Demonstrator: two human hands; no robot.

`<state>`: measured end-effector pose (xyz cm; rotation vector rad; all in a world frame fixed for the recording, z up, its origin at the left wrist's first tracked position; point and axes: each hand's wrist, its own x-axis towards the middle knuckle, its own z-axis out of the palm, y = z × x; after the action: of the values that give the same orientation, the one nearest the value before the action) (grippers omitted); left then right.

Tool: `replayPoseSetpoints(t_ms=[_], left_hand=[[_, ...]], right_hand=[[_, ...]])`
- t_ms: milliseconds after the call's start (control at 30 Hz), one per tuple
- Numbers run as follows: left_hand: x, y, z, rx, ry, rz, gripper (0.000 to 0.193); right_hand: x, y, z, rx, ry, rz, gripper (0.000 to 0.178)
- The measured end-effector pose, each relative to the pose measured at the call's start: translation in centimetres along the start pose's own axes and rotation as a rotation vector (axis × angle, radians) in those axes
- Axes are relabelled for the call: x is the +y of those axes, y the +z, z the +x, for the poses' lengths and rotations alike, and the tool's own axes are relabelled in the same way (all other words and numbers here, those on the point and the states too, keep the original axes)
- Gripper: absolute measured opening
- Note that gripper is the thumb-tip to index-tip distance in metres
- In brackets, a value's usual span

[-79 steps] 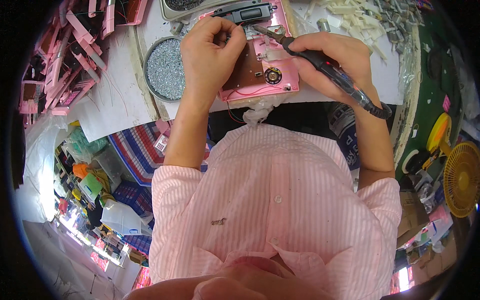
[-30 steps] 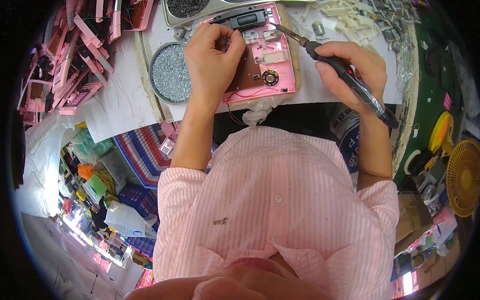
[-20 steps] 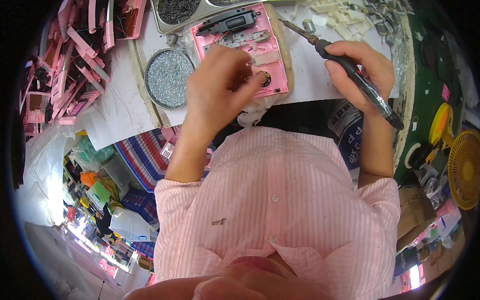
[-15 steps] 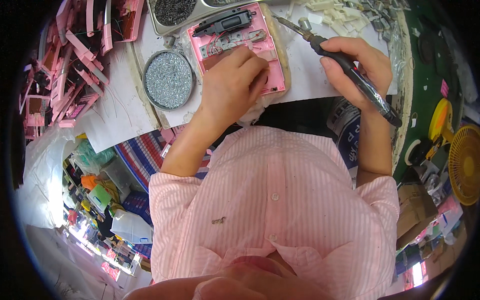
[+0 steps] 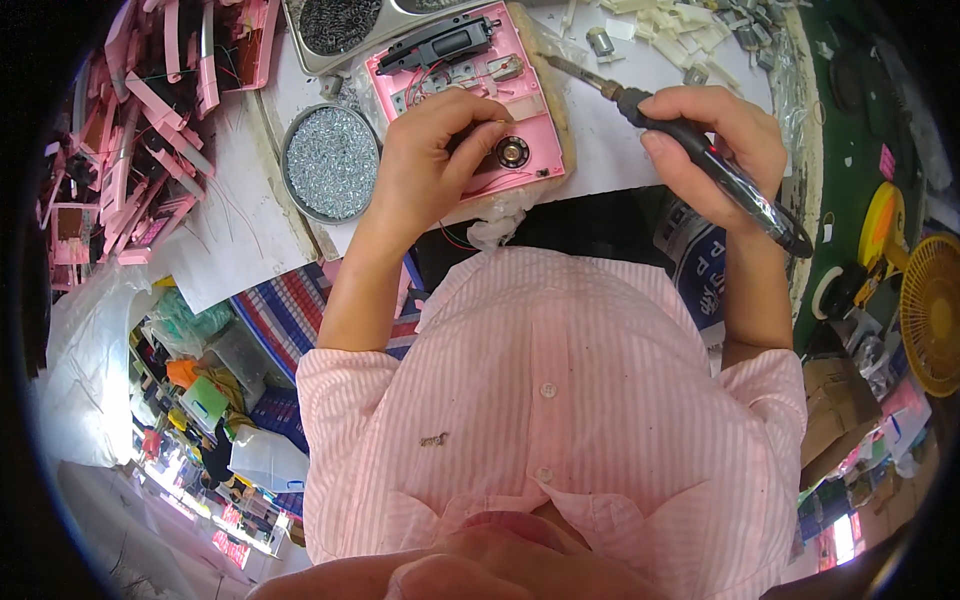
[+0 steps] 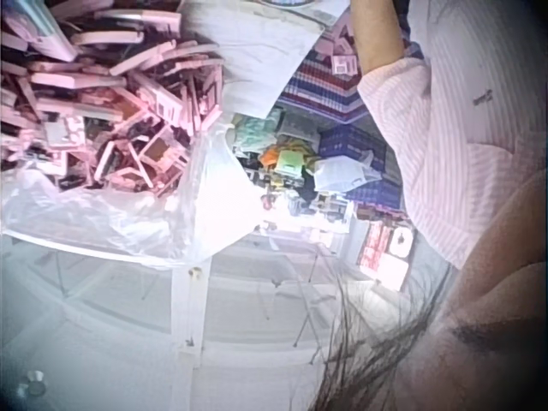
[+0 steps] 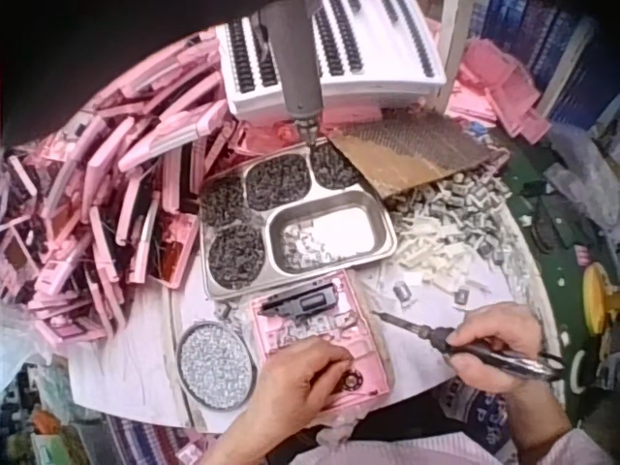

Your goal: Assembling and soldering components for a pink toy electronic device.

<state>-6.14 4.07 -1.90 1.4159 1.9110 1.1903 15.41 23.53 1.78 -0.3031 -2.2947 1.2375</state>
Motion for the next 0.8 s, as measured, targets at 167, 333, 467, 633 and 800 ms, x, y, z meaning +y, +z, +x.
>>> replayPoseSetpoints(t_ms=[167,333,467,633,800], left_hand=[[1.3,-0.4,0.2,-0.074,-0.026,0.131,0.009],[1.1,-0.3,0.3,-0.065,-0.020,0.161,0.008],[1.0,0.0,0.1,-0.030,-0.034,0.118,0.008],[0.9,0.1,0.1,-0.010,-0.021,0.119,0.008],[0.8,0.2,0.0,0.001,-0.015,0.118,0.007]], right_hand=[[0.0,0.1,-0.3,-0.165,-0.039,0.095,0.023],[0.5,1.3,-0.6,-0.255,0.012,0.165,0.017],[0.8,1.8,-0.5,-0.257,-0.006,0.164,0.017],[0.9,1.6,-0.6,-0.281,0.029,0.152,0.017],[0.7,2.0,-0.4,-0.265,0.016,0.157,0.017]])
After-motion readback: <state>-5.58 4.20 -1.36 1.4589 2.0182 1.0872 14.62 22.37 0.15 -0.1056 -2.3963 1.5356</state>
